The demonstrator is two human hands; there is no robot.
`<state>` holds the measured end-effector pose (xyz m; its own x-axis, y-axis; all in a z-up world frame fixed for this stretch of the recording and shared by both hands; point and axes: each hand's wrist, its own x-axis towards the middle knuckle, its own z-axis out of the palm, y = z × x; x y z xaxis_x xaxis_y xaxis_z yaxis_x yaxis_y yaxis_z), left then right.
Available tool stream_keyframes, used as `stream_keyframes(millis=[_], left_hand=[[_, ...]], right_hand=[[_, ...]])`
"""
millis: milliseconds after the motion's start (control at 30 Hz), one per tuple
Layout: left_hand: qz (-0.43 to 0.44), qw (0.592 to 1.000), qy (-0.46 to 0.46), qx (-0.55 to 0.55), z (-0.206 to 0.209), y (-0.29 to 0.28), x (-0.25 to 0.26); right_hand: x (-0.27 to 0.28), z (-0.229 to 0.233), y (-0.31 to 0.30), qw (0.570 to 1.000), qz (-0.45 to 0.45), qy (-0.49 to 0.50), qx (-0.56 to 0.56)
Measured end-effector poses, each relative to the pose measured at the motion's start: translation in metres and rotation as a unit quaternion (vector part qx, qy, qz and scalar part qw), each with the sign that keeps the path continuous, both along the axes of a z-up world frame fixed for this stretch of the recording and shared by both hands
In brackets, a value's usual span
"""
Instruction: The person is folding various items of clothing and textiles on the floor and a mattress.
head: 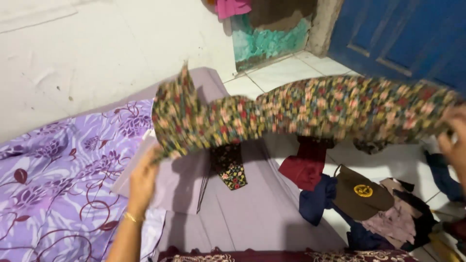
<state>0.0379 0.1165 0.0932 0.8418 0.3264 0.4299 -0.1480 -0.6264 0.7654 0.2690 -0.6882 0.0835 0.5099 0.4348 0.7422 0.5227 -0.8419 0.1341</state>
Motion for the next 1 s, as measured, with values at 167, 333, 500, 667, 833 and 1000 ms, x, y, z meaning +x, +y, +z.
stream_keyframes(millis=[167, 333, 500, 667, 833, 1000], left_hand=[[-0.116, 0.99, 0.044, 0.065, -0.171, -0.002, -0.055], [-0.114, 0.936, 0.324, 0.073, -0.167, -0.047, -0.086], [-0.048, 0.84, 0.534, 0.079, -0.095, -0.087, -0.064], [0.037, 0.81, 0.58, 0.072, -0.109, -0.107, -0.034], [0.067, 0.807, 0.58, 0.082, -0.159, -0.107, -0.019], [0.011, 0.94, 0.317, -0.123, -0.2, -0.081, -0.021]], right_hand=[[-0.032, -0.154, -0.032, 0.979, -0.166, 0.067, -0.098], [-0.083, -0.222, -0.012, 0.941, -0.265, 0.159, -0.139], [-0.083, -0.256, -0.028, 0.908, -0.341, 0.222, -0.102], [-0.072, -0.239, -0.021, 0.939, -0.29, 0.173, -0.059], [-0.075, -0.224, -0.013, 0.957, -0.257, 0.132, -0.015], [-0.072, -0.216, -0.019, 0.947, -0.273, 0.168, 0.006]])
